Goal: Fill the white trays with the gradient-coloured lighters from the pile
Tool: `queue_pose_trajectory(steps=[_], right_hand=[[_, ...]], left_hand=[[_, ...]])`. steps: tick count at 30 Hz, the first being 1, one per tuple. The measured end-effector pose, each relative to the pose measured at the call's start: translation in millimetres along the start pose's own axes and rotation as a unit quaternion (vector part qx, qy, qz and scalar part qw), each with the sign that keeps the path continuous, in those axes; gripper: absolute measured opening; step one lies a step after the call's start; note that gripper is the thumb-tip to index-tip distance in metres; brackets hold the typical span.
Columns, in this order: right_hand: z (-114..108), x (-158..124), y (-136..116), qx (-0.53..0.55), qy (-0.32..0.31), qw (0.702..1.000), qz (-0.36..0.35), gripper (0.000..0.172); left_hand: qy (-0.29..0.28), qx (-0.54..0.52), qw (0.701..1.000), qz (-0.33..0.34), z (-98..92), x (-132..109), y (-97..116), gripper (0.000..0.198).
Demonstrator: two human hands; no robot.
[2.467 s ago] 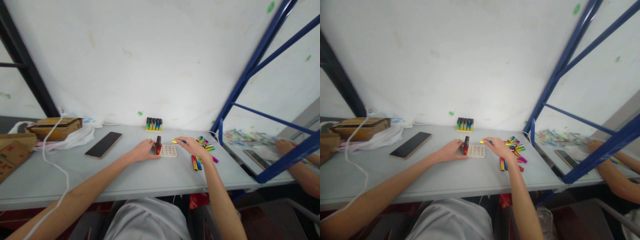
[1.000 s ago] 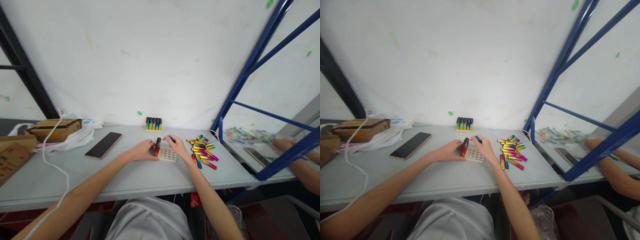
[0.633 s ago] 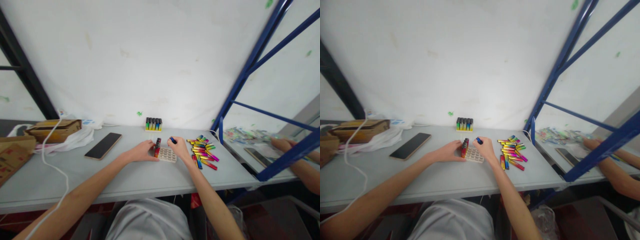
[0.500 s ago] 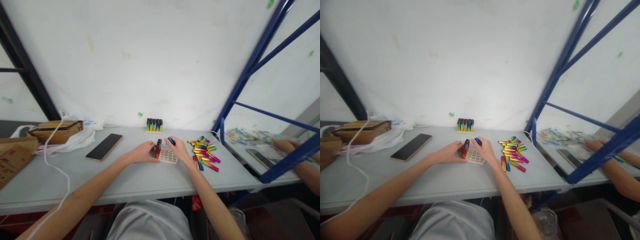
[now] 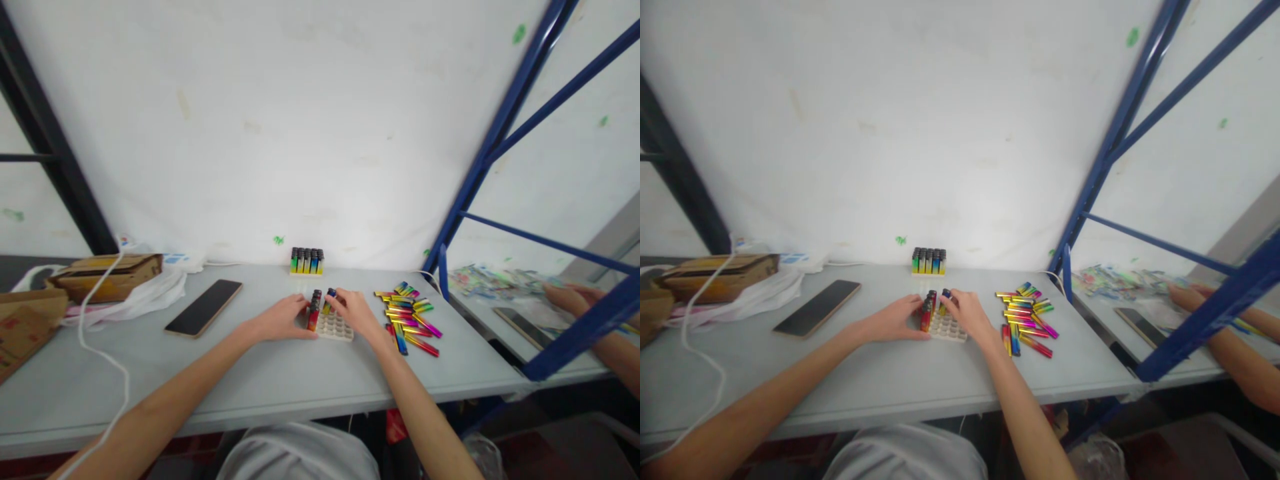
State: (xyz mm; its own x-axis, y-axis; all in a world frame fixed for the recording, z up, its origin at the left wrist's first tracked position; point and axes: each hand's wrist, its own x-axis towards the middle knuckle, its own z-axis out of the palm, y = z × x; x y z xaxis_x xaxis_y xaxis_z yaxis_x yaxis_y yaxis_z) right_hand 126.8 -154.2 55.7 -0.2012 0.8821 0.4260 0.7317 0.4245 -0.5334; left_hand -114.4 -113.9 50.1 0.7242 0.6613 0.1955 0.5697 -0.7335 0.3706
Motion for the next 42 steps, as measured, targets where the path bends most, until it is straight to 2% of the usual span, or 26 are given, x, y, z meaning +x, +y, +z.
queue_pose_trajectory(steps=[3, 9, 13, 19, 22, 26, 29, 31, 33, 35, 39, 42], right_hand=[[0.0, 0.1, 2.4, -0.009, -0.026, 1.0, 0.008, 0.036], [-4.4, -0.5, 5.3, -0.014, -0.025, 1.0, -0.004, 0.032], [-4.8, -0.1, 1.7, -0.039, -0.072, 0.996, -0.031, 0.03], [8.1, -1.4, -1.7, -0.125, -0.092, 0.988, -0.012, 0.011], [6.0, -4.1, 4.5, -0.12, -0.1, 0.988, -0.022, 0.014], [-22.6, -4.0, 29.7, -0.097, -0.051, 0.994, -0.02, 0.027], [-55.6, -5.3, 60.5, -0.142, 0.001, 0.989, 0.048, 0.028], [-76.0, -10.1, 82.2, -0.186, 0.056, 0.977, 0.085, 0.033], [-91.4, -17.8, 100.8, -0.221, 0.08, 0.965, 0.114, 0.038], [-100.8, -25.8, 114.2, -0.249, 0.052, 0.955, 0.151, 0.041], [-105.0, -35.4, 125.1, -0.27, -0.051, 0.94, 0.201, 0.04], [-103.6, -36.0, 124.9, -0.271, -0.043, 0.939, 0.209, 0.032]], left_hand=[[-0.005, -0.007, 1.0, -0.002, 0.5, 0.4, -1.1, 0.065], [-0.003, -0.02, 1.0, 0.002, 0.7, 0.3, -2.8, 0.063], [0.0, -0.023, 1.0, 0.001, 0.9, -0.1, -3.0, 0.063], [-0.009, -0.013, 1.0, -0.002, 1.0, 0.4, -3.5, 0.063], [-0.008, -0.008, 1.0, -0.003, 0.1, 0.0, -2.9, 0.063], [-0.013, -0.002, 1.0, -0.006, -2.0, -0.5, -0.5, 0.064], [-0.014, 0.001, 1.0, -0.005, -3.2, -0.7, 1.2, 0.062], [-0.013, 0.001, 1.0, -0.003, -3.1, -0.8, 1.3, 0.062], [-0.011, 0.002, 1.0, -0.003, -2.2, -0.8, 0.6, 0.063], [-0.01, 0.004, 1.0, -0.003, -1.2, -0.6, -0.3, 0.063], [-0.013, -0.005, 1.0, -0.005, -1.1, -0.6, -0.4, 0.065], [-0.012, -0.008, 1.0, -0.007, -2.4, -1.3, 0.9, 0.065]])
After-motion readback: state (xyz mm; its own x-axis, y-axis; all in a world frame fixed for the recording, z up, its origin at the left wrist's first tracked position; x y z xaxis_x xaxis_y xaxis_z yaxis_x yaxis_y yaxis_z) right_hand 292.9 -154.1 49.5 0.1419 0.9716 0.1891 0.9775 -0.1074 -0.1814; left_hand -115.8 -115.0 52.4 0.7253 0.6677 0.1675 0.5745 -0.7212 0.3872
